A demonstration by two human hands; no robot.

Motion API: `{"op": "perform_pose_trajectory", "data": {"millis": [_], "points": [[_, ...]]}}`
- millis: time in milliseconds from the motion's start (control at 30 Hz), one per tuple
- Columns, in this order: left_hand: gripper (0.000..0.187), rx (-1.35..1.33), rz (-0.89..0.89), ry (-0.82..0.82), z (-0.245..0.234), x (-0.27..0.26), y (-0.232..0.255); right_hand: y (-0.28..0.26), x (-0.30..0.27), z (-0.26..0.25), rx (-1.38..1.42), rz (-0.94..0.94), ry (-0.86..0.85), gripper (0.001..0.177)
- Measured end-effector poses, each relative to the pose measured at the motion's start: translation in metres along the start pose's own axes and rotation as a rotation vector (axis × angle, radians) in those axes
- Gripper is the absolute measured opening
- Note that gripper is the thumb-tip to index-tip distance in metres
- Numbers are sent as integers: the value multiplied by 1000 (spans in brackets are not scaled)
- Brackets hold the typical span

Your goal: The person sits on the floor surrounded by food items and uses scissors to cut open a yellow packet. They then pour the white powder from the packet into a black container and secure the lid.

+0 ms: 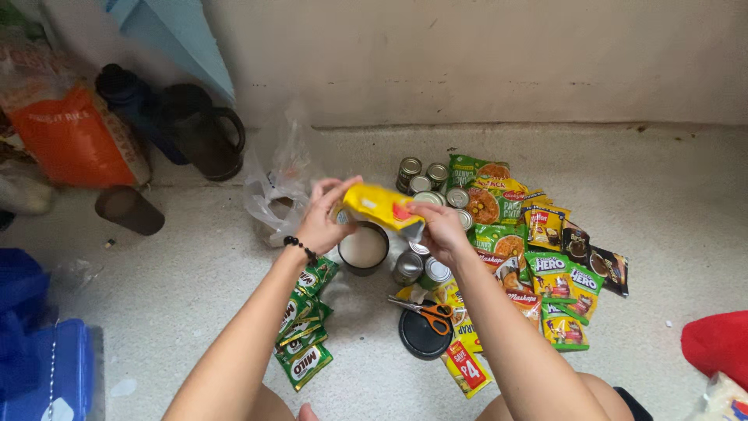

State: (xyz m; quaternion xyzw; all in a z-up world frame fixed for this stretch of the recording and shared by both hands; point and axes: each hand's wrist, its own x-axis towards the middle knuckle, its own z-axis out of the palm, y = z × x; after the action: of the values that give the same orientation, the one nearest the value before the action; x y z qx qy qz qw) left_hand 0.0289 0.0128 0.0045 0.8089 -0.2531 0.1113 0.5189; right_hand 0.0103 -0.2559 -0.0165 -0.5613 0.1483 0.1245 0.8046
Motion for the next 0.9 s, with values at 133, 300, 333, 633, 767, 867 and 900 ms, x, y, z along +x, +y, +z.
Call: {"op": "perform_pose_trajectory", "data": {"millis": [133, 300, 333, 633, 767, 867, 900], "points": [[41, 30, 159, 69, 2, 0, 9, -13, -14, -2, -160, 132, -61, 39], [15, -334, -246, -105, 3, 6, 10, -23, -31, -2, -394, -322, 38, 30], [16, -370, -201, -76, 5, 7, 10, -24, -35, -2, -377, -509, 5, 28], [28, -467, -211, -87, 14, 8, 13, -34, -48, 18, -259, -810, -247, 30], [25, -484, -275, -82, 20, 6, 10, -26, -43, 22, -201, -793, -246, 22], [25, -557, -246, -95, 25, 5, 6, -20, -41, 23, -283, -677, -165, 13], [31, -548, -225, -73, 26, 5, 6, -21, -41, 23, -238, -702, -185, 12]]}}
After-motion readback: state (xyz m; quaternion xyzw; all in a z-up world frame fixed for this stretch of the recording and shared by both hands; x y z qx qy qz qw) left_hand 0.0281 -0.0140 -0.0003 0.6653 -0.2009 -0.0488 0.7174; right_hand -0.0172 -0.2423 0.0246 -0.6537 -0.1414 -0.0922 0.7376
